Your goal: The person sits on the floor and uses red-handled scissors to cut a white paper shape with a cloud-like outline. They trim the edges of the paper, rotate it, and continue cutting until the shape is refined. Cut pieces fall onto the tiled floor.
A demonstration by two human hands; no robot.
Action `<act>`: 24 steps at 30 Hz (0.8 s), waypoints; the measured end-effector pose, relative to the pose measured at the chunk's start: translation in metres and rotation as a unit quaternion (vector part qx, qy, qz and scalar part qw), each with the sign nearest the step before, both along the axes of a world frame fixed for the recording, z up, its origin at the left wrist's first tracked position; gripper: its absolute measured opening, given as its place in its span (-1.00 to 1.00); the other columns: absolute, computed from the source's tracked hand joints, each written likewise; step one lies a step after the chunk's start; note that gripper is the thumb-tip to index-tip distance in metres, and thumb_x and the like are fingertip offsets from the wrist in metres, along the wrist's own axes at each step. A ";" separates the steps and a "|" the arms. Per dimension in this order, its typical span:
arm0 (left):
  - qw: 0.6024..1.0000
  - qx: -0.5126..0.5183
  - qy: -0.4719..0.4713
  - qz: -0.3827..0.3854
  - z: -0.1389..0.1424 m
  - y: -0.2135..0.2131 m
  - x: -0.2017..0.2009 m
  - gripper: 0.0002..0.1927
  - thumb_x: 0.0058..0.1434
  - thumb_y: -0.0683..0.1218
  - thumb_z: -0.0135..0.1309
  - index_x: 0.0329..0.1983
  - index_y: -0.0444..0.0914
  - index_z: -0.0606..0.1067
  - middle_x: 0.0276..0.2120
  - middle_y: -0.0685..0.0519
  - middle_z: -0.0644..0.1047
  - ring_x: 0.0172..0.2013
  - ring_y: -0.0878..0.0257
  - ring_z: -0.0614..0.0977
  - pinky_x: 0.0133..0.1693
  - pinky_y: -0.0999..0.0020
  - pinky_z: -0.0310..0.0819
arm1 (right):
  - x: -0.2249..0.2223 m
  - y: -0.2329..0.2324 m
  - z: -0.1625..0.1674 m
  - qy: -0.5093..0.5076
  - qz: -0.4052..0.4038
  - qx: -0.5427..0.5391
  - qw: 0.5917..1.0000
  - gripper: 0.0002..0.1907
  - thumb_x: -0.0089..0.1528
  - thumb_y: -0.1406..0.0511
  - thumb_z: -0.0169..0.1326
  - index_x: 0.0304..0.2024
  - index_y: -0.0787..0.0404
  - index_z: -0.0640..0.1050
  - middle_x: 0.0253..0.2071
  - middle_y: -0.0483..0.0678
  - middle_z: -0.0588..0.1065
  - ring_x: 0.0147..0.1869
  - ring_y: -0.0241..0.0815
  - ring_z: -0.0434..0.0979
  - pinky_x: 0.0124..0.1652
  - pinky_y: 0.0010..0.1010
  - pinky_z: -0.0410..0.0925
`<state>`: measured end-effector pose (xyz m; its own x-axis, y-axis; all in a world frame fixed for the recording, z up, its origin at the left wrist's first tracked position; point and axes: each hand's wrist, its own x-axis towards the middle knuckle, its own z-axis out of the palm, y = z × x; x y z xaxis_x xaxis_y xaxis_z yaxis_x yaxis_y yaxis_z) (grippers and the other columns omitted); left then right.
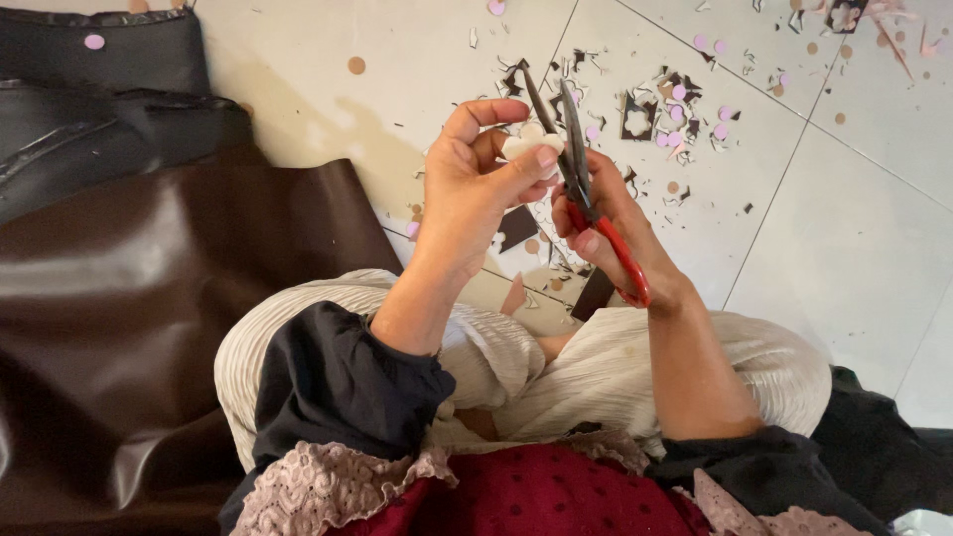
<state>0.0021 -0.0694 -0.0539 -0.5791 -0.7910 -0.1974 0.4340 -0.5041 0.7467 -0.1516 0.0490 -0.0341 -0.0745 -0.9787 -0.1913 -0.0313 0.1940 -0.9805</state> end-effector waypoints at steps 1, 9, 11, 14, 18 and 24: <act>1.000 0.001 0.003 0.001 -0.001 0.001 0.000 -0.56 0.22 -0.23 0.28 0.11 -0.35 0.39 -0.32 0.04 0.62 -0.31 0.32 0.68 -0.25 0.45 0.63 | 0.001 0.000 0.001 -0.003 0.002 -0.001 1.000 0.12 0.14 -0.24 0.22 0.47 0.27 0.12 -0.17 -0.10 0.36 -0.11 -0.31 0.34 -0.14 -0.46 0.27; 1.000 -0.005 0.017 0.015 -0.005 0.003 -0.001 -0.53 0.19 -0.25 0.31 0.12 -0.34 0.40 -0.34 0.06 0.60 -0.31 0.37 0.64 -0.23 0.48 0.59 | 0.000 0.000 0.003 0.015 0.006 -0.001 1.000 0.14 0.16 -0.22 0.22 0.50 0.27 0.07 -0.20 -0.11 0.34 -0.16 -0.33 0.31 -0.16 -0.48 0.24; 1.000 -0.009 0.018 0.018 -0.005 0.002 -0.001 -0.53 0.19 -0.26 0.31 0.12 -0.35 0.40 -0.35 0.05 0.60 -0.32 0.37 0.64 -0.24 0.48 0.59 | -0.001 0.000 0.002 0.011 0.004 -0.002 1.000 0.15 0.15 -0.25 0.22 0.48 0.29 0.09 -0.18 -0.11 0.36 -0.16 -0.33 0.33 -0.16 -0.49 0.25; 1.000 -0.010 0.019 0.017 -0.005 0.002 0.000 -0.53 0.19 -0.27 0.31 0.13 -0.35 0.41 -0.36 0.05 0.61 -0.33 0.37 0.64 -0.23 0.48 0.58 | -0.001 -0.001 0.000 0.004 0.003 -0.002 1.000 0.17 0.13 -0.30 0.22 0.45 0.29 0.11 -0.18 -0.12 0.36 -0.18 -0.36 0.34 -0.18 -0.52 0.25; 1.000 -0.004 0.018 0.006 -0.005 0.001 0.001 -0.52 0.19 -0.28 0.30 0.14 -0.35 0.40 -0.36 0.05 0.61 -0.33 0.37 0.64 -0.23 0.48 0.59 | -0.002 -0.002 -0.002 -0.007 0.003 0.008 1.000 0.14 0.08 -0.33 0.23 0.36 0.27 0.17 -0.21 -0.13 0.35 -0.25 -0.40 0.29 -0.27 -0.56 0.20; 1.000 -0.009 0.015 0.000 -0.004 0.000 0.001 -0.49 0.17 -0.29 0.31 0.16 -0.37 0.39 -0.38 0.06 0.60 -0.34 0.37 0.63 -0.24 0.46 0.60 | -0.003 -0.003 -0.001 -0.015 0.002 0.007 1.000 0.09 0.05 -0.38 0.22 0.25 0.26 0.25 -0.21 -0.15 0.34 -0.25 -0.42 0.27 -0.25 -0.58 0.20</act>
